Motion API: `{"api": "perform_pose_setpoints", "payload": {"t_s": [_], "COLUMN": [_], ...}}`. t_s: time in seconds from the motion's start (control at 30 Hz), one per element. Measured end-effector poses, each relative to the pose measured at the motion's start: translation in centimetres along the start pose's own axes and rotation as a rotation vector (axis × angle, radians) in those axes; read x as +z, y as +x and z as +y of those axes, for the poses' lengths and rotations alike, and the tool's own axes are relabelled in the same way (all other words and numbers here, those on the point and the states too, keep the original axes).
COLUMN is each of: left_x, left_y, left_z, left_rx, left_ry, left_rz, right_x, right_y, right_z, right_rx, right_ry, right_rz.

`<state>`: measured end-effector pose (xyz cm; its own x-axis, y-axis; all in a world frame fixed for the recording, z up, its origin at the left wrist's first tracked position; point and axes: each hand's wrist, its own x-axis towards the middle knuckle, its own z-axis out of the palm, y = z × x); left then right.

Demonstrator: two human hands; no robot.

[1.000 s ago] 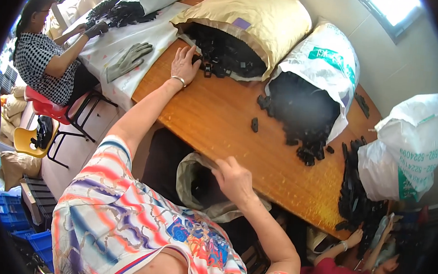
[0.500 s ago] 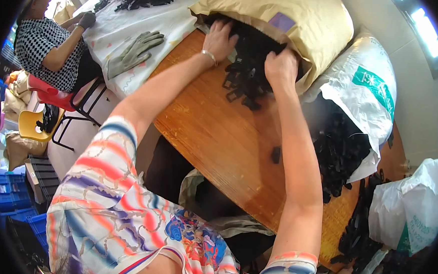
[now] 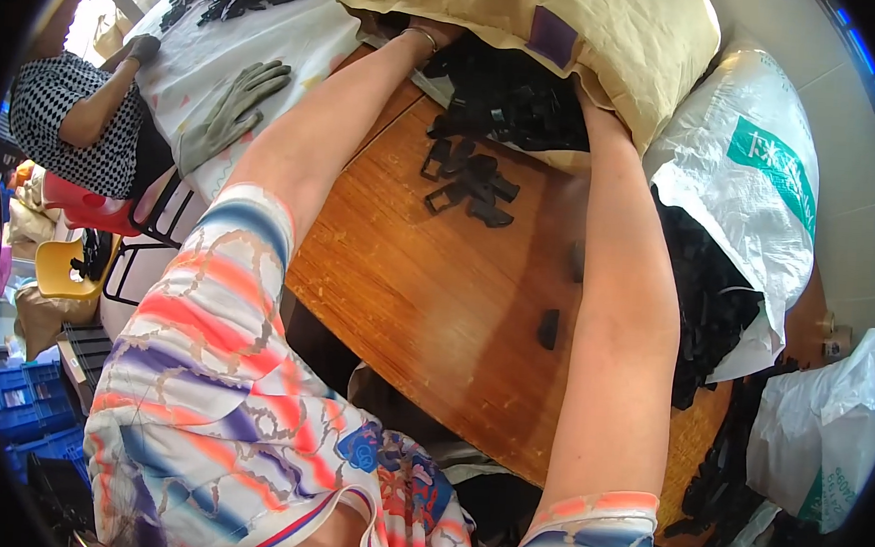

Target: Sorting and inspecting small black plastic components at a workshop table.

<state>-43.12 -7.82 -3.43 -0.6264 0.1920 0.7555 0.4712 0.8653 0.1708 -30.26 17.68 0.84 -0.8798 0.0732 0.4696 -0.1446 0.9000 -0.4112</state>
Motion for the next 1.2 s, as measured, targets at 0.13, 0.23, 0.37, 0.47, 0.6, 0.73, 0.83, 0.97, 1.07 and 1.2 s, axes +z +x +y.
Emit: {"api": "perform_pose_setpoints", "payload": {"t_s": [0.13,0.23,0.37,0.47,0.6,0.73,0.83,0.97,1.07,1.2], "left_x": [0.1,-0.6,-2.3,-4.7,-7.4,-9.7,-11.1,-11.0,-11.6,-11.8], "left_y": [-0.7,-2.5,-4.4,-5.7,-6.2,-8.1,-9.4,-10.4,-10.4,-10.2], "left_z": [4.8,4.5,4.9,6.2,7.5,6.7,8.0,9.0,10.0,11.0], "left_rx": [-0.065,-0.049,-0.057,-0.075,0.008,0.053,0.114,0.177,0.199,0.254], "left_ry": [-0.013,-0.151,-0.363,-0.464,-0.532,-0.57,-0.551,-0.557,-0.608,-0.618], "left_rz": [-0.095,-0.047,-0.193,-0.31,-0.289,-0.325,-0.377,-0.216,-0.257,-0.286], "right_x": [0.7,1.4,1.3,0.7,0.0,-1.9,-2.8,-4.2,-6.2,-7.3], "right_y": [1.1,0.6,0.0,-2.4,-4.3,-6.1,-9.3,-10.8,-12.9,-14.2], "right_z": [1.7,0.3,-3.1,-4.4,-4.3,-6.7,-6.3,-5.8,-5.9,-4.9], "right_rx": [0.237,0.127,0.004,-0.046,-0.173,-0.1,-0.277,-0.444,-0.471,-0.446], "right_ry": [-0.172,-0.172,-0.127,-0.308,-0.198,-0.182,-0.162,-0.262,-0.224,-0.126], "right_rz": [-0.231,-0.256,-0.534,-0.369,-0.003,-0.315,-0.078,-0.201,-0.114,-0.208]}}
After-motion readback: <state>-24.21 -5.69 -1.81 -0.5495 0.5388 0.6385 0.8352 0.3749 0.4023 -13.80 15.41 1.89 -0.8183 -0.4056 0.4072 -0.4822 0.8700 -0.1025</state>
